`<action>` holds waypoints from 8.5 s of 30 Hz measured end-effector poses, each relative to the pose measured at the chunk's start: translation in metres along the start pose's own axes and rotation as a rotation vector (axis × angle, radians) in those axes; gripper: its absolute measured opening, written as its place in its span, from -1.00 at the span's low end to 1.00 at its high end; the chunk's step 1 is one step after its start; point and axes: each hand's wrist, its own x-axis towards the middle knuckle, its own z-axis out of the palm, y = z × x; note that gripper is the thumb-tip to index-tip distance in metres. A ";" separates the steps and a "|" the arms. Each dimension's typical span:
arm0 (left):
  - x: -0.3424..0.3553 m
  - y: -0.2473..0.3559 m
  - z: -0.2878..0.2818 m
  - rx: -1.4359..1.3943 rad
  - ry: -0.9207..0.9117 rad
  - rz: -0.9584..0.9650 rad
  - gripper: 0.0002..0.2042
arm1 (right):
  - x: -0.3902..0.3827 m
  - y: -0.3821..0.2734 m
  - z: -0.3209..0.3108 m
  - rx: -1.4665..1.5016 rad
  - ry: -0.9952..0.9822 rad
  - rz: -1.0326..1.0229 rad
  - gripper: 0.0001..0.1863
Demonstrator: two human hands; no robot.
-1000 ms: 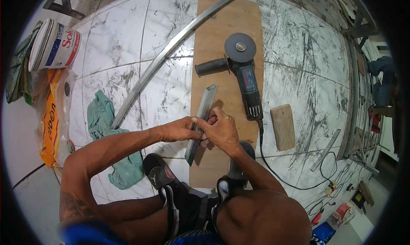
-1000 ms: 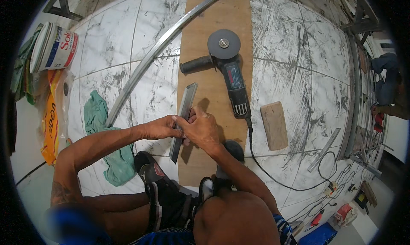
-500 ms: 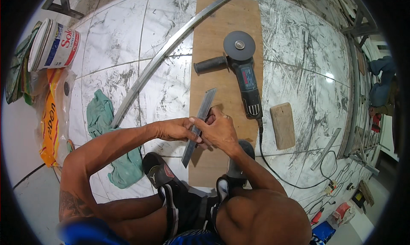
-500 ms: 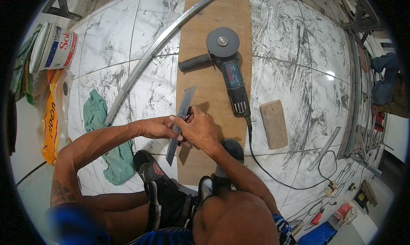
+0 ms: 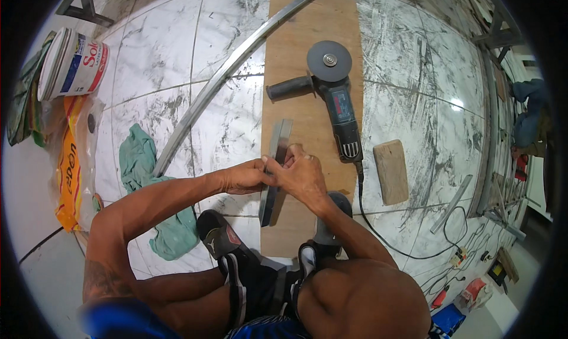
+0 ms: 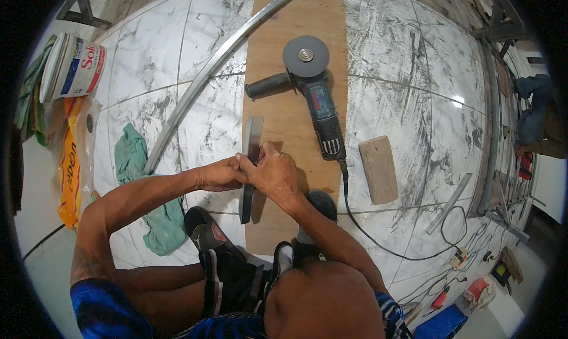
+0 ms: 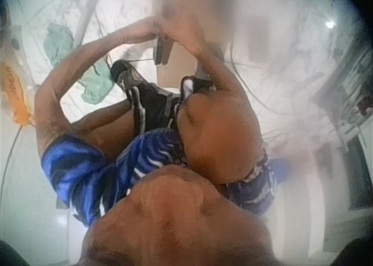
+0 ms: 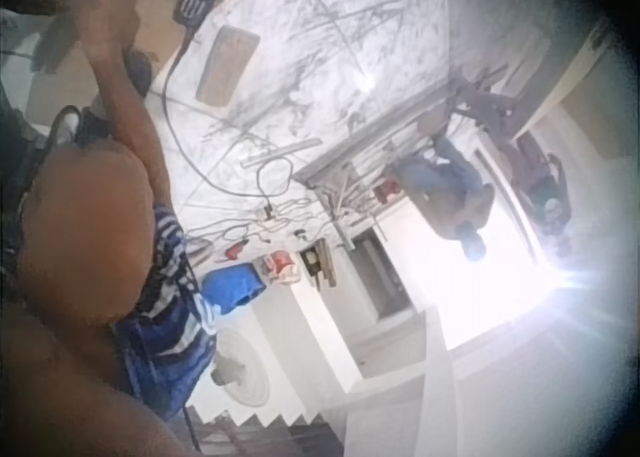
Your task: The person uses an angle grinder to cut a metal bar placed on a piece of wood on the floor, then handles the cut pieces to check them.
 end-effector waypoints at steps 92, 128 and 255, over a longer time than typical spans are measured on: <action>-0.013 0.054 -0.006 1.221 0.495 0.433 -0.61 | 0.047 0.027 0.003 0.495 -0.194 -0.057 -0.62; -0.027 0.044 0.028 1.745 0.584 0.611 -0.21 | 0.043 0.051 0.008 1.466 -0.571 -0.096 -0.41; 0.031 0.363 0.063 1.304 0.742 1.280 -0.48 | 0.156 -0.056 -0.286 0.529 -0.104 -0.104 -0.33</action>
